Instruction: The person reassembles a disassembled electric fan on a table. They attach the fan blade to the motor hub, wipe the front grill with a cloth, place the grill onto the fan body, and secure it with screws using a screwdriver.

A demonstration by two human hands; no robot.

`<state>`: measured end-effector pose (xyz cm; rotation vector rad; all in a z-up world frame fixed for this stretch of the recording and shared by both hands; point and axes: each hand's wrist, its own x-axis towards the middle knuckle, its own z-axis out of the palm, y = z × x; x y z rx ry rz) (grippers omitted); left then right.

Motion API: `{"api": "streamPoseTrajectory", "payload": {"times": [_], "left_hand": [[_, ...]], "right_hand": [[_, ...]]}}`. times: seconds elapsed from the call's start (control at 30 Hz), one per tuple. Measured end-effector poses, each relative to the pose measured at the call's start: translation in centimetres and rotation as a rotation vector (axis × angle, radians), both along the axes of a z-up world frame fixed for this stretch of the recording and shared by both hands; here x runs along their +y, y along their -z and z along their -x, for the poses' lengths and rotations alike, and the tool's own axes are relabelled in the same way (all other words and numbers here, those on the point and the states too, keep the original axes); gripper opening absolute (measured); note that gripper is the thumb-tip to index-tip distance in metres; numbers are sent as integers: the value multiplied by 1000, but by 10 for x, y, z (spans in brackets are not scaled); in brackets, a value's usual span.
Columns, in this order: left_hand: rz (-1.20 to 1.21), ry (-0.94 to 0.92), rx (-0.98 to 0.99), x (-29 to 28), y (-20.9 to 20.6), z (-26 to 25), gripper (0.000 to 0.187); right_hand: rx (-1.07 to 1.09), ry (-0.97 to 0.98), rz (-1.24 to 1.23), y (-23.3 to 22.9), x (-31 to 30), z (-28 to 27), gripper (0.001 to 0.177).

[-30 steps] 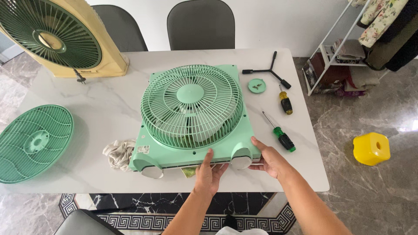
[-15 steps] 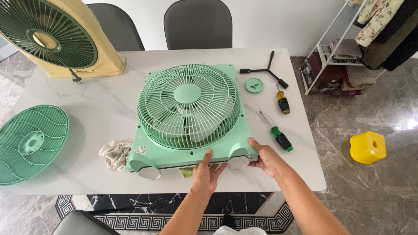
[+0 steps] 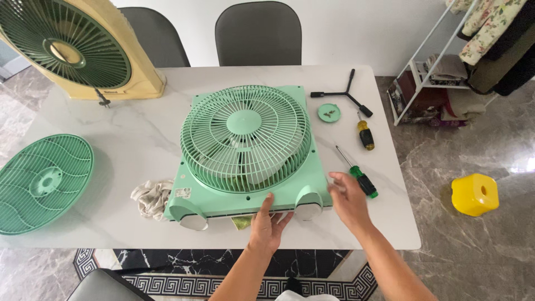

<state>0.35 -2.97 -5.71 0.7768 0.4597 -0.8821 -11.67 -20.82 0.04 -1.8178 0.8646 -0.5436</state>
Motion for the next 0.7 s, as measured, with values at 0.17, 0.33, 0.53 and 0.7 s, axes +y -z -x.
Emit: {"api": "streamPoseTrajectory", "payload": {"times": [0.17,0.33,0.53,0.7], "left_hand": [[38,10,53,-2,10,0,73],[55,33,80,-7,12,-1,75],[94,29,48,-10,14,0,79],[111,38,50,-10,14,0,80]], "right_hand": [[-60,-337,561,-20,16,11,45],[4,-307,320,-12,26,-3,30],[-36,-216,376,4,30,-8,29],[121,-156,223,0,34,-11,30]]}}
